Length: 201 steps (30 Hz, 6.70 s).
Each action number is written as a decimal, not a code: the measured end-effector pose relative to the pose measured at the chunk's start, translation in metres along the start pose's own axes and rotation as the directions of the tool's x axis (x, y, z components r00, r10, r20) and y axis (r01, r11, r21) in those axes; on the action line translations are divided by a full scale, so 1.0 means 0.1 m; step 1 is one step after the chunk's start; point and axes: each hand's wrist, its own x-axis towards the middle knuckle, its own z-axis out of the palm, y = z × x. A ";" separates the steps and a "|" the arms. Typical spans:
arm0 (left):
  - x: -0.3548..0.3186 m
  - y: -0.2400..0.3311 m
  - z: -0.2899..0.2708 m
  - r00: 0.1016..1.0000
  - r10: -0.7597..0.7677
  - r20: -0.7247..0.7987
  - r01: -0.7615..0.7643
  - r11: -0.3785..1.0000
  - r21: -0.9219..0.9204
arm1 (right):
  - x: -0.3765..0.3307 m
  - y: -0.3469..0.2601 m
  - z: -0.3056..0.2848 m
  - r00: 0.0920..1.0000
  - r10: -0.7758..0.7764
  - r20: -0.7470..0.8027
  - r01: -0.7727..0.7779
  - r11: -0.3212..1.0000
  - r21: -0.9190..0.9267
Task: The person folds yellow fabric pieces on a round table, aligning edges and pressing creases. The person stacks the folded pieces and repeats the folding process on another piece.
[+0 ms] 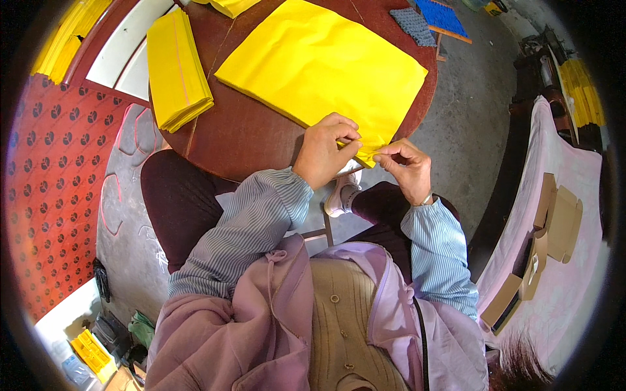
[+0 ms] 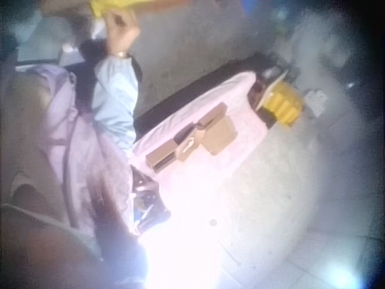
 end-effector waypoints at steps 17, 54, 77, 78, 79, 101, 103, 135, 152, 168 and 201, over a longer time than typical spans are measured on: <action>-0.01 -0.02 -0.03 0.994 0.100 0.037 -0.102 0.993 0.053 | 0.01 0.00 0.00 0.997 0.073 0.039 -0.078 0.986 0.144; 0.00 0.03 0.08 0.999 -0.025 -0.044 0.026 0.999 0.022 | -0.05 -0.14 -0.05 0.971 -0.230 0.060 0.237 0.957 -0.166; -0.02 -0.02 0.01 0.999 0.036 0.015 -0.037 0.997 0.070 | 0.02 0.04 -0.04 0.998 0.042 0.038 -0.046 0.992 0.116; -0.03 -0.02 0.00 0.997 0.076 0.029 -0.079 0.992 0.094 | 0.02 0.04 -0.04 0.998 0.052 0.040 -0.057 0.991 0.118; -0.03 -0.03 -0.01 0.992 0.119 0.040 -0.123 0.985 0.123 | 0.02 0.03 -0.04 0.998 0.052 0.044 -0.056 0.993 0.109; 0.02 0.00 0.01 1.000 -0.015 0.013 0.015 1.000 0.028 | 0.00 -0.08 -0.03 0.992 -0.120 0.023 0.122 0.984 -0.129; 0.01 0.01 0.01 1.000 -0.007 0.018 0.006 0.999 0.043 | 0.02 -0.04 -0.02 0.998 -0.052 0.019 0.053 0.998 -0.029; 0.00 -0.08 -0.03 0.998 0.048 0.051 -0.052 0.994 0.093 | 0.03 -0.01 -0.04 0.991 0.104 0.079 -0.113 0.987 0.115; -0.04 -0.05 0.01 0.975 0.215 0.047 -0.220 0.967 0.133 | 0.09 -0.02 0.06 1.000 0.011 -0.014 -0.008 0.978 0.206; -0.08 0.07 0.14 0.984 0.141 -0.106 -0.120 0.975 0.186 | 1.73 0.08 -0.92 0.900 -0.343 -0.270 0.161 0.836 -0.524; 0.03 0.02 -0.01 1.000 -0.017 -0.004 0.017 0.999 0.051 | 0.06 -0.22 -0.16 0.875 -0.393 0.282 0.481 0.762 -0.433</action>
